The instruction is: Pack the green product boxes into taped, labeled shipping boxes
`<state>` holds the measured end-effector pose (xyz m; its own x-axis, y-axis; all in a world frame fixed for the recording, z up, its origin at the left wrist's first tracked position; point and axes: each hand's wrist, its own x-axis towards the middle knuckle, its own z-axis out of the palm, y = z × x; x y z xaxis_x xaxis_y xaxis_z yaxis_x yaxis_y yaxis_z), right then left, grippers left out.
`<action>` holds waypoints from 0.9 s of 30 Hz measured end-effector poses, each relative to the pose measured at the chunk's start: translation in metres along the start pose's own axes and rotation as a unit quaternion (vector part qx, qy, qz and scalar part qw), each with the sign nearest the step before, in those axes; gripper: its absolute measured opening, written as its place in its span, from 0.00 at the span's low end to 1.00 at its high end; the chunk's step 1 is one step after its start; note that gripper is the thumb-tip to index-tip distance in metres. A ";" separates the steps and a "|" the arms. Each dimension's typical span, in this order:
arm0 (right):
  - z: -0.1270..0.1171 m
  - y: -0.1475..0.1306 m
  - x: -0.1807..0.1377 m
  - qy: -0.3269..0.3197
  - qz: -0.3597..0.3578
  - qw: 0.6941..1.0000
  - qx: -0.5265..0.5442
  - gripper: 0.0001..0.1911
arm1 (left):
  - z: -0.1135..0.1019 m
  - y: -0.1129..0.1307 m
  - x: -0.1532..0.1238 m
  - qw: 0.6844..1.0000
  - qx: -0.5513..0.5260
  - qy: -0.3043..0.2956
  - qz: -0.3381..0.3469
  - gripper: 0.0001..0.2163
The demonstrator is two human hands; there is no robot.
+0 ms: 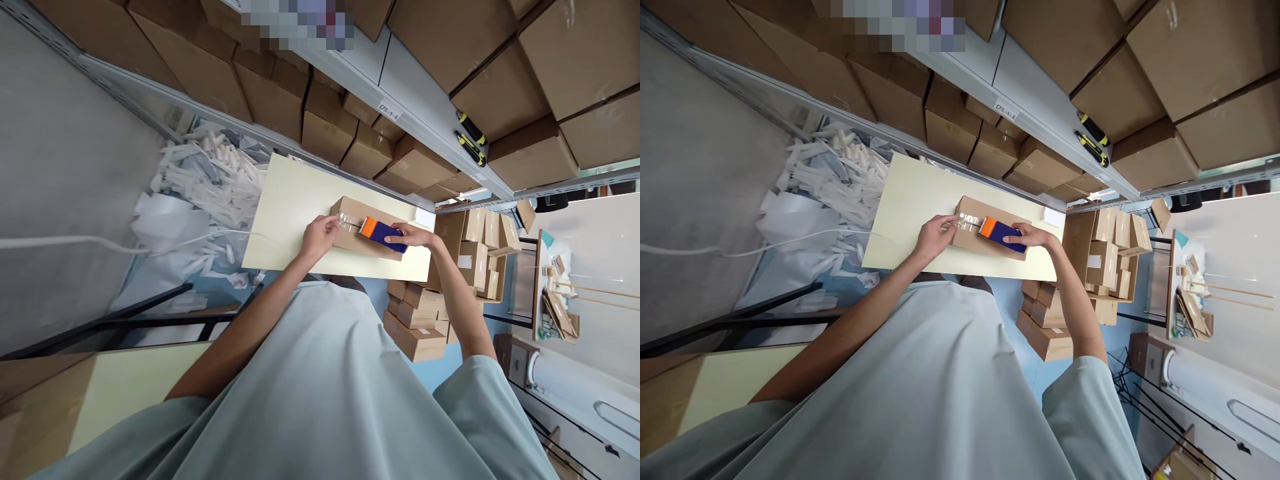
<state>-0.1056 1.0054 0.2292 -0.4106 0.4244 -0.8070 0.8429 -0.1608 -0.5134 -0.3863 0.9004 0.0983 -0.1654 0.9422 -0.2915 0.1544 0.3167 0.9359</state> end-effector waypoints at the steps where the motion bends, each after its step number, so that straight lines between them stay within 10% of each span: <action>1: 0.000 0.000 0.000 0.002 -0.001 1.000 -0.005 0.33 | 0.002 0.003 -0.002 0.999 0.051 0.001 0.019 0.16; 9: 0.000 0.002 0.007 0.007 -0.032 0.999 -0.023 0.32 | 0.018 0.020 -0.018 0.953 0.301 0.006 0.035 0.17; 17: -0.004 0.001 0.018 -0.097 -0.077 0.989 0.083 0.30 | 0.039 -0.001 0.002 0.976 0.129 0.171 -0.034 0.11; 27: -0.002 0.016 0.067 -0.190 -0.098 0.965 0.154 0.28 | 0.036 -0.022 0.010 0.970 0.123 0.196 -0.073 0.12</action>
<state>-0.1190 1.0333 0.1672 -0.6989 0.1247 -0.7043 0.6172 -0.3924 -0.6820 -0.3563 0.9066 0.0677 -0.5527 0.7870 -0.2741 0.3213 0.5047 0.8013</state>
